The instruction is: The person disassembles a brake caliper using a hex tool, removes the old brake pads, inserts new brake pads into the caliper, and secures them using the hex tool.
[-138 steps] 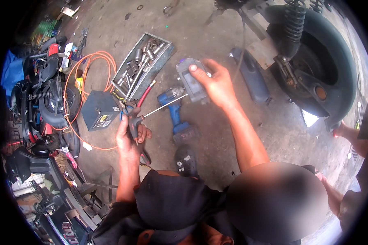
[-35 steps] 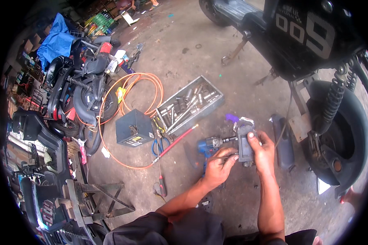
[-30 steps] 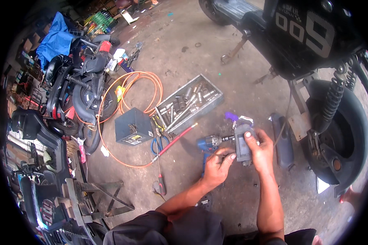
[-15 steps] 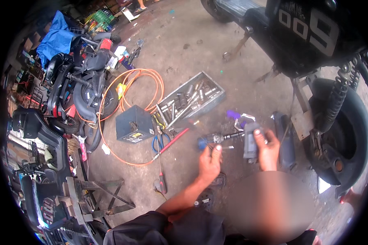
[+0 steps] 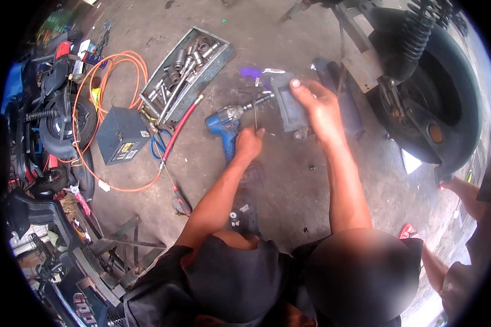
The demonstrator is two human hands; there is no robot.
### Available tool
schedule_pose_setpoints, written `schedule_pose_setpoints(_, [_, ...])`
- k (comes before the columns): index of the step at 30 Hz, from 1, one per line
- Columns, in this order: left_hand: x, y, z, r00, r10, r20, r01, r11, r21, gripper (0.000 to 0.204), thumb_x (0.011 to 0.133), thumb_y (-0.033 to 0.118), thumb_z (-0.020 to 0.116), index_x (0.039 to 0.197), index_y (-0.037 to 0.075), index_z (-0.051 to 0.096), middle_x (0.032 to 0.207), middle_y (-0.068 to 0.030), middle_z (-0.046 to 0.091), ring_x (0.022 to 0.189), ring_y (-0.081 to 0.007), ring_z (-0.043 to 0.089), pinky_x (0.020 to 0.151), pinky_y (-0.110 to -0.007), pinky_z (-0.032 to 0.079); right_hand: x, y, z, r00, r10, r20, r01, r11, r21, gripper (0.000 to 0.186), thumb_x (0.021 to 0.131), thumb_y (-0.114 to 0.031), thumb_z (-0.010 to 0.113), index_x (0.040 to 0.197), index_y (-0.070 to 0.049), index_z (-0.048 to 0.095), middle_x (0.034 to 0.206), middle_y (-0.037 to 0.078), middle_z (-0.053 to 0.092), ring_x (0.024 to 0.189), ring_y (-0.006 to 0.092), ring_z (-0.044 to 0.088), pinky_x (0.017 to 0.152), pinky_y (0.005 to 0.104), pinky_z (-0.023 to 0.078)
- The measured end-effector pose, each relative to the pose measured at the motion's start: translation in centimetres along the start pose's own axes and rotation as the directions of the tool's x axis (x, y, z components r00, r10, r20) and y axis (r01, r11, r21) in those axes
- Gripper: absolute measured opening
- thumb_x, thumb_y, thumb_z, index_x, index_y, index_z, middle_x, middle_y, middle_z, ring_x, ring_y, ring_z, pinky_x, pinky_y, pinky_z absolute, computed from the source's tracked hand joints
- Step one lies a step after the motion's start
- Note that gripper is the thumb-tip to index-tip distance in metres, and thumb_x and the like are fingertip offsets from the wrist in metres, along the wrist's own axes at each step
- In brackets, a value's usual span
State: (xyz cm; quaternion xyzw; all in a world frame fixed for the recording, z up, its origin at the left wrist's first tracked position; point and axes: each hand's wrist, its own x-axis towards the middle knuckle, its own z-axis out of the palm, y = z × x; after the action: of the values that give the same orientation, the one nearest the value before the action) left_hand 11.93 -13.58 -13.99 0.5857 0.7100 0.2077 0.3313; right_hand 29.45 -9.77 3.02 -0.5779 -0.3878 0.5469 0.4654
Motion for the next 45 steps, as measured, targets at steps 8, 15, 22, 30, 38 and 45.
schedule_pose_setpoints(8, [-3.2, 8.2, -5.7, 0.985, 0.058, -0.163, -0.159, 0.678, -0.718, 0.019, 0.094, 0.02, 0.056, 0.092, 0.001, 0.059, 0.07, -0.0022, 0.055, 0.065, -0.0122, 0.049, 0.06, -0.028, 0.041, -0.7, 0.5, -0.1, 0.996, 0.05, 0.068, -0.051, 0.999, 0.017, 0.049, 0.085, -0.041, 0.067, 0.102, 0.005, 0.064, 0.088, 0.013, 0.066, 0.08, 0.0175, 0.06, 0.071, 0.0289, 0.046])
schedule_pose_setpoints(15, [-3.7, 11.0, -7.1, 0.97, 0.107, -0.22, -0.244, 0.5, -0.831, 0.012, 0.093, 0.015, 0.058, 0.094, 0.004, 0.057, 0.073, 0.0026, 0.053, 0.056, -0.0025, 0.042, 0.047, -0.019, 0.033, -0.9, 0.5, 0.5, 0.995, -0.012, 0.104, 0.024, 0.993, -0.112, 0.053, 0.084, -0.041, 0.067, 0.106, 0.007, 0.062, 0.09, 0.015, 0.066, 0.081, 0.0187, 0.062, 0.072, 0.0302, 0.048])
schedule_pose_setpoints(22, [-3.7, 11.5, -8.1, 0.97, 0.084, -0.226, -0.229, 0.624, -0.748, 0.009, 0.087, 0.01, 0.058, 0.089, 0.001, 0.059, 0.066, 0.002, 0.053, 0.058, -0.0047, 0.044, 0.049, -0.022, 0.035, -1.3, 0.2, 0.3, 0.994, -0.02, 0.11, 0.04, 0.982, -0.182, 0.055, 0.083, -0.041, 0.068, 0.106, 0.008, 0.062, 0.093, 0.017, 0.067, 0.085, 0.0202, 0.063, 0.076, 0.0311, 0.048])
schedule_pose_setpoints(30, [-4.1, 11.5, -8.9, 0.911, 0.19, -0.366, -0.389, 0.687, -0.613, 0.011, 0.085, 0.01, 0.056, 0.082, -0.001, 0.058, 0.067, -0.0026, 0.054, 0.063, -0.0101, 0.046, 0.057, -0.027, 0.04, -2.1, -0.3, 1.0, 0.992, -0.08, 0.096, 0.097, 0.976, -0.196, 0.053, 0.084, -0.039, 0.068, 0.106, 0.008, 0.062, 0.093, 0.016, 0.067, 0.086, 0.0191, 0.063, 0.077, 0.0308, 0.048])
schedule_pose_setpoints(38, [-4.2, 11.9, -9.3, 0.944, 0.143, -0.297, -0.321, 0.605, -0.729, 0.015, 0.088, 0.013, 0.056, 0.081, 0.0, 0.058, 0.068, -0.0018, 0.055, 0.062, -0.0084, 0.044, 0.056, -0.026, 0.038, -1.5, -0.4, 0.6, 0.993, 0.007, 0.121, 0.003, 0.997, -0.083, 0.05, 0.085, -0.04, 0.066, 0.106, 0.006, 0.063, 0.09, 0.012, 0.067, 0.082, 0.0164, 0.061, 0.074, 0.0282, 0.047])
schedule_pose_setpoints(45, [-3.9, 10.7, -12.4, 0.836, 0.4, -0.376, -0.549, 0.603, -0.578, 0.014, 0.092, 0.011, 0.054, 0.095, -0.002, 0.058, 0.081, -0.0026, 0.058, 0.063, -0.0062, 0.045, 0.056, -0.021, 0.037, -1.2, -0.7, -0.4, 0.973, 0.057, 0.223, -0.076, 0.994, 0.078, 0.048, 0.089, -0.04, 0.059, 0.109, 0.004, 0.061, 0.092, 0.01, 0.065, 0.081, 0.0154, 0.06, 0.072, 0.0276, 0.047])
